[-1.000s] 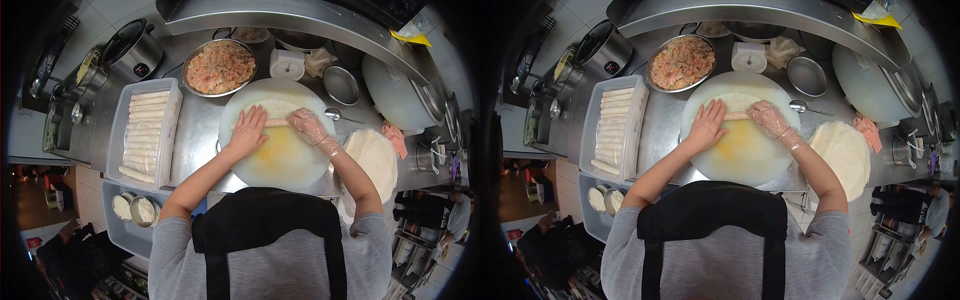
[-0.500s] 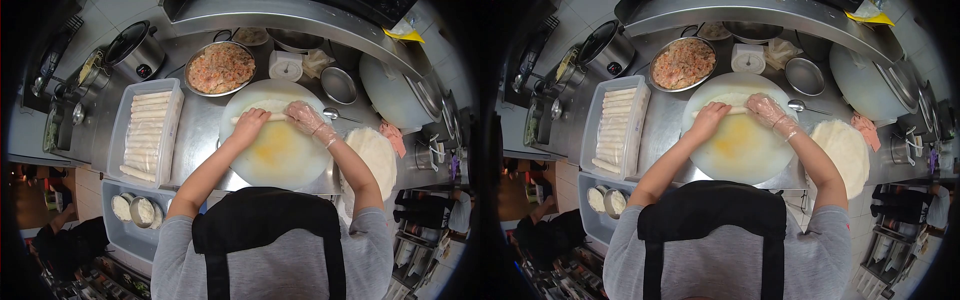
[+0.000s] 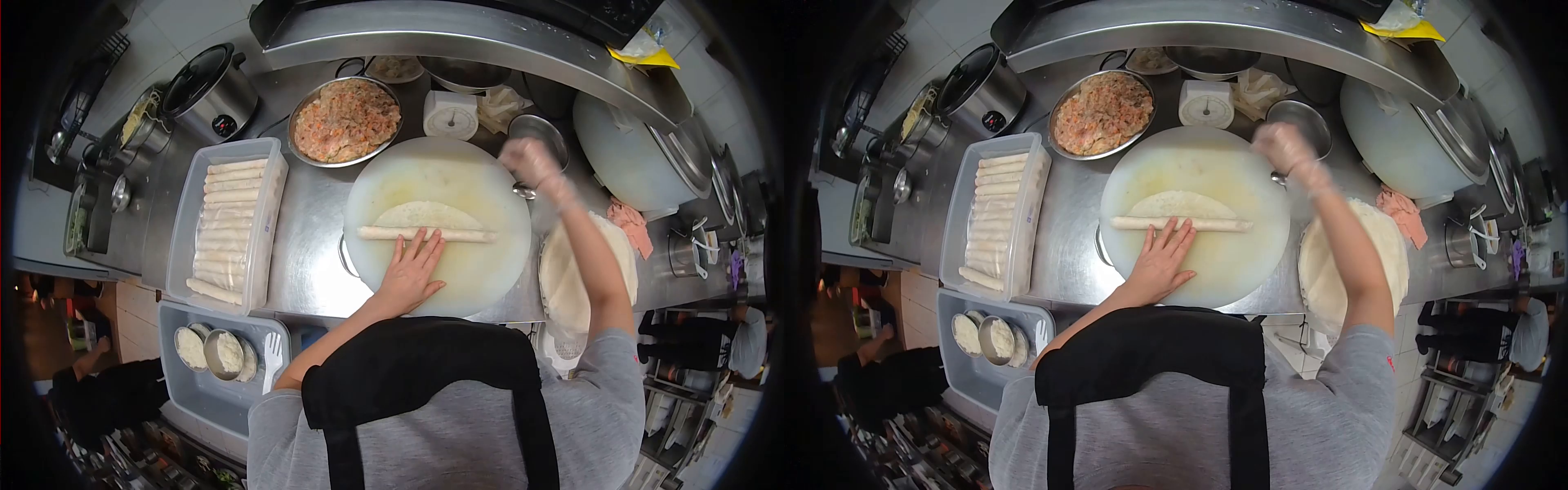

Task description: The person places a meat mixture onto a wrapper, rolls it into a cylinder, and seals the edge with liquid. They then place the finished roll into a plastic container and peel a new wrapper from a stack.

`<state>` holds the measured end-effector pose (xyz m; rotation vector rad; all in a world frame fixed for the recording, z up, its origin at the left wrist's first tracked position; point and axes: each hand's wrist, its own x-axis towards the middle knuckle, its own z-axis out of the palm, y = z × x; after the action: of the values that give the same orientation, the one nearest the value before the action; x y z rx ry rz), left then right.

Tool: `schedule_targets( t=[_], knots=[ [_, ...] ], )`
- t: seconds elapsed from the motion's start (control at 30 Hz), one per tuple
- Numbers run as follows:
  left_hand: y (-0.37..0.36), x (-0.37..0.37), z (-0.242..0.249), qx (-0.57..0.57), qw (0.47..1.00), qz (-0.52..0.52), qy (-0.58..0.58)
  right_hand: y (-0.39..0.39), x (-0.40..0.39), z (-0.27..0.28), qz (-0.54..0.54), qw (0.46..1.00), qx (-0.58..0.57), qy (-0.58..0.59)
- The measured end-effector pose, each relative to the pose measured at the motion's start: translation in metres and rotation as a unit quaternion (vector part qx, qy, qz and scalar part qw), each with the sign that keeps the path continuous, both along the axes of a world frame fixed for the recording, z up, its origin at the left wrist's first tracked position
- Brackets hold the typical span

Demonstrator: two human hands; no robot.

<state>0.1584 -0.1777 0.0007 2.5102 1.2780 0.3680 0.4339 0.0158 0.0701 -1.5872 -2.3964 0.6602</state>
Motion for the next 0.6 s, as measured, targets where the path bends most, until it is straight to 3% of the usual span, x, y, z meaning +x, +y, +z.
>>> schedule_targets(
  t=[0.03, 0.1, 0.13, 0.2, 0.23, 0.3, 0.33, 0.37, 0.43, 0.47, 0.57, 0.6],
  knots=[
    [-0.001, 0.0, 0.0, -0.002, 1.0, 0.005, -0.001, 0.027, 0.026, -0.009, -0.032, 0.979, 0.049, -0.197],
    [0.0, 0.0, 0.001, -0.012, 1.0, 0.003, -0.001, 0.067, 0.063, -0.029, -0.058, 0.931, 0.131, -0.335],
    [0.0, 0.0, 0.0, -0.01, 1.0, 0.01, -0.003, 0.103, 0.111, -0.068, -0.053, 0.931, 0.135, -0.335],
    [-0.001, 0.0, -0.001, -0.011, 1.0, 0.01, -0.015, 0.143, 0.139, -0.148, -0.233, 0.918, 0.111, -0.302],
    [-0.001, 0.0, 0.0, -0.011, 1.0, 0.019, -0.016, 0.136, 0.136, -0.148, -0.225, 0.92, 0.113, -0.301],
    [-0.001, 0.0, 0.004, -0.014, 1.0, 0.01, -0.017, 0.106, 0.128, -0.134, -0.129, 0.916, 0.278, -0.259],
    [-0.002, -0.001, 0.004, -0.018, 1.0, 0.018, -0.017, 0.116, 0.12, -0.108, -0.176, 0.934, 0.113, -0.288],
    [-0.003, -0.001, 0.005, -0.004, 0.999, 0.034, -0.03, 0.078, 0.062, -0.017, -0.111, 0.94, -0.026, -0.32],
    [-0.008, -0.003, 0.004, 0.008, 0.998, 0.053, -0.044, 0.073, 0.051, 0.01, -0.04, 0.961, -0.036, -0.271],
    [-0.01, -0.003, 0.002, 0.002, 0.996, 0.083, -0.035, 0.067, 0.042, 0.006, -0.039, 0.961, -0.038, -0.272],
    [-0.012, -0.003, -0.003, 0.002, 0.994, 0.109, -0.024, 0.035, -0.007, -0.024, 0.088, 0.988, -0.089, -0.095],
    [-0.011, -0.003, -0.006, 0.009, 0.994, 0.109, -0.023, 0.017, -0.029, -0.037, 0.136, 0.983, -0.065, -0.104]
  ],
)
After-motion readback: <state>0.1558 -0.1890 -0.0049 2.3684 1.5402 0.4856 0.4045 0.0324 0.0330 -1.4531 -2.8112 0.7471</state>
